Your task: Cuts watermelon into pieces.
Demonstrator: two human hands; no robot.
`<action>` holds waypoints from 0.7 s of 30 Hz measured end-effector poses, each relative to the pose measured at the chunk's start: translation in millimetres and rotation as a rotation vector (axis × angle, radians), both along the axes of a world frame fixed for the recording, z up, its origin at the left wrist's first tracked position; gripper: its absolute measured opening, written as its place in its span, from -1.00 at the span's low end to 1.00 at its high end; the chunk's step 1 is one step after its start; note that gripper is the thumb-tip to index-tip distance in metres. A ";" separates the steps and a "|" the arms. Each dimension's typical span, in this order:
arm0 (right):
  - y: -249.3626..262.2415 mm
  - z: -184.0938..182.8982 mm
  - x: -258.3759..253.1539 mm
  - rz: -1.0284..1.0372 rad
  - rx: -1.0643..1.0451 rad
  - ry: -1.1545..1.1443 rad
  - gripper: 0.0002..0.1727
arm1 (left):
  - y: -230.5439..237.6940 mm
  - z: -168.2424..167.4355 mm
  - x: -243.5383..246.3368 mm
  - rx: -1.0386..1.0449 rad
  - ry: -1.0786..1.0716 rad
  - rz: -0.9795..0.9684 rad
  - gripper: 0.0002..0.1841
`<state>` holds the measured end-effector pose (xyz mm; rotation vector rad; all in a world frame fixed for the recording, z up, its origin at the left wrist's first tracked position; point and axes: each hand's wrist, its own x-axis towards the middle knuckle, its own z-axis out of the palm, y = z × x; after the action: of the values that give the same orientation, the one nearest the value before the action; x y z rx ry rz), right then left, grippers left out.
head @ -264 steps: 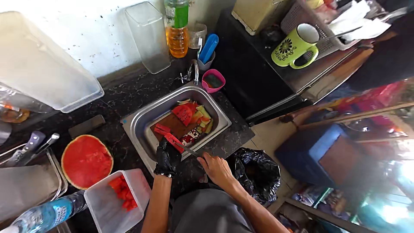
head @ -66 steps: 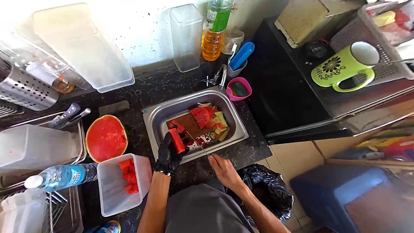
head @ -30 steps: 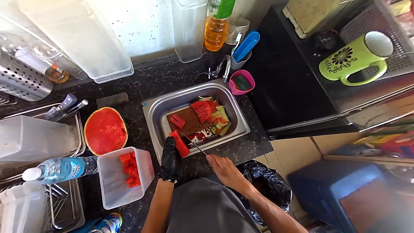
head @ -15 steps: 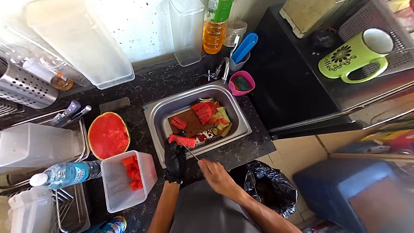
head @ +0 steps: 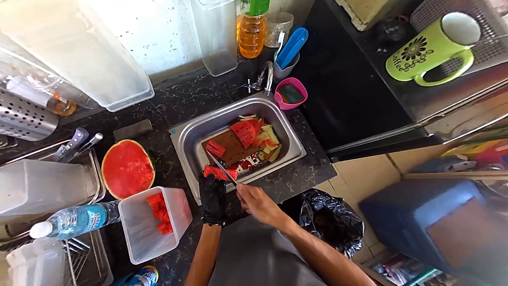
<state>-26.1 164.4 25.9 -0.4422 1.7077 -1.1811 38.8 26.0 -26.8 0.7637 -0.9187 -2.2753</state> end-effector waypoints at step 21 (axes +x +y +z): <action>-2.1 -25.7 -10.0 -0.229 -0.509 -1.328 -0.39 | -2.5 23.3 -13.5 0.002 -0.346 -0.056 -0.58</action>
<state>-36.1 162.2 0.2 0.2649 0.3059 -1.5379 25.2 23.5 -3.5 1.1705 -1.1031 -2.2305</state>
